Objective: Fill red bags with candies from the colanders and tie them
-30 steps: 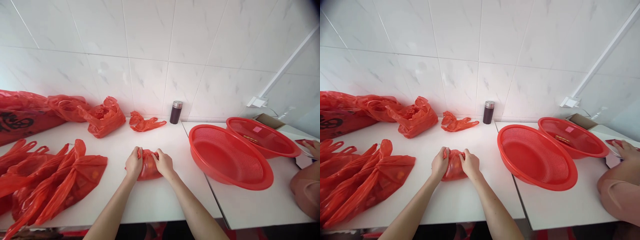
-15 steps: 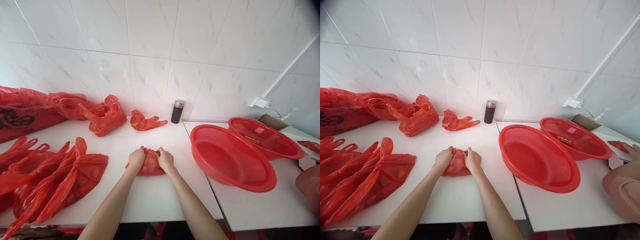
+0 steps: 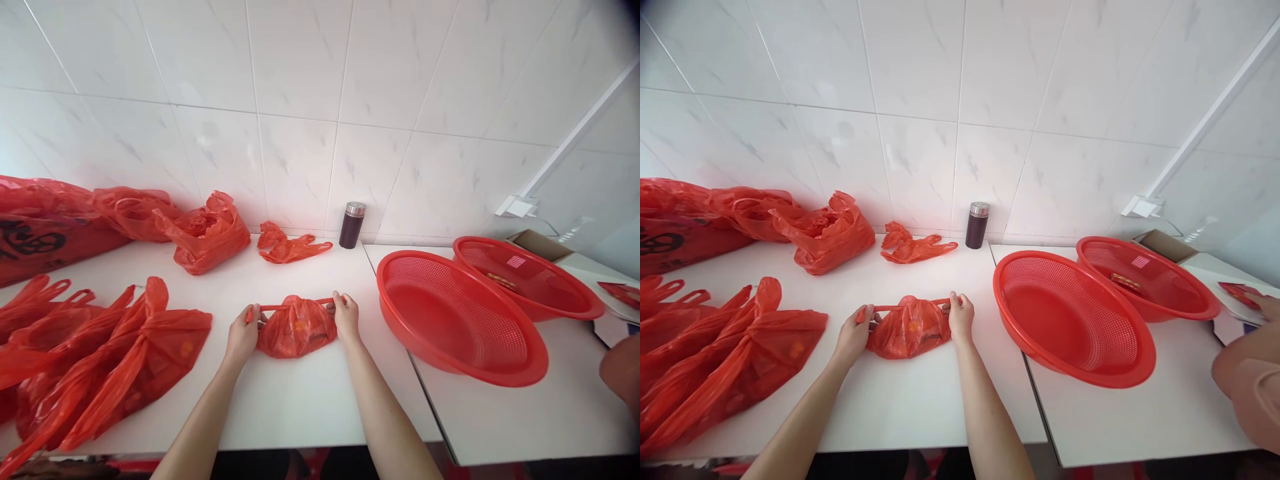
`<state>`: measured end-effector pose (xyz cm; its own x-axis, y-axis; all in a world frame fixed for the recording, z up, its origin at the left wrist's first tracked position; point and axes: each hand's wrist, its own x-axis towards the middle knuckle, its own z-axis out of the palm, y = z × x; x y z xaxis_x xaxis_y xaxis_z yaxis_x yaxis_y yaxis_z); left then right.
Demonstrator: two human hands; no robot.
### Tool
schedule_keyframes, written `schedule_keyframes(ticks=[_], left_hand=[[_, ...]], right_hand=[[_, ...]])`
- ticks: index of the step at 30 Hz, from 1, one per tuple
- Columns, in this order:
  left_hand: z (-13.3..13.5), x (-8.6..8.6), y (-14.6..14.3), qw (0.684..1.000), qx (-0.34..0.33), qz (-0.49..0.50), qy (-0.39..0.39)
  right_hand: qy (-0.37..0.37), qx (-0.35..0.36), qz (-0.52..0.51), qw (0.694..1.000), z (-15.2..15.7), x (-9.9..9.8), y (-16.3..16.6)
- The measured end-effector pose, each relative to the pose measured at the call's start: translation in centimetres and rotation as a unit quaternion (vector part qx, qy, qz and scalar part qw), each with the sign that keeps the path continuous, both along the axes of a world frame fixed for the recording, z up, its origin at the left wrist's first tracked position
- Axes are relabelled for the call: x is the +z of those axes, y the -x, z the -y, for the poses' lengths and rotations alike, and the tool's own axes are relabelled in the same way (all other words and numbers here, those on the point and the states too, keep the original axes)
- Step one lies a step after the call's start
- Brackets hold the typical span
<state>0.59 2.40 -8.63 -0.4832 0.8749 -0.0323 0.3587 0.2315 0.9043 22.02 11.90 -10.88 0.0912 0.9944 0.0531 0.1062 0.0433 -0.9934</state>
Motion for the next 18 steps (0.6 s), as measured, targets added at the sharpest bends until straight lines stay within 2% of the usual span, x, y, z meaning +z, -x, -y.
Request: schedule_keyframes(ticks=[4,7,12,13,15,18], left_hand=[[2.1,0.3,-0.3,0.998,0.007,0.038,-0.054],[2.7,0.8,-0.1,0.997,0.007,0.032,-0.076],[2.2,3.7,-0.6,0.984,0.071,-0.098,-0.128],[1.9,4.5,-1.2,0.98,0.056,-0.132,-0.137],[1.0,5.7,-2.9,0.972,-0.021,-0.189,-0.135],[-0.7,6.7,-5.5,0.955,-0.148,-0.247,-0.067]], right_hand=[[0.002,-0.012,-0.056,0.998,0.5,0.1,0.4],[0.0,-0.008,-0.081,0.997,1.0,0.7,0.2],[-0.058,0.02,-0.114,0.992,1.9,2.6,-0.6],[-0.078,0.031,-0.12,0.989,2.2,3.0,-0.6],[-0.109,0.056,-0.123,0.985,2.8,3.8,-0.6],[-0.133,0.058,-0.114,0.983,3.4,4.2,-0.5]])
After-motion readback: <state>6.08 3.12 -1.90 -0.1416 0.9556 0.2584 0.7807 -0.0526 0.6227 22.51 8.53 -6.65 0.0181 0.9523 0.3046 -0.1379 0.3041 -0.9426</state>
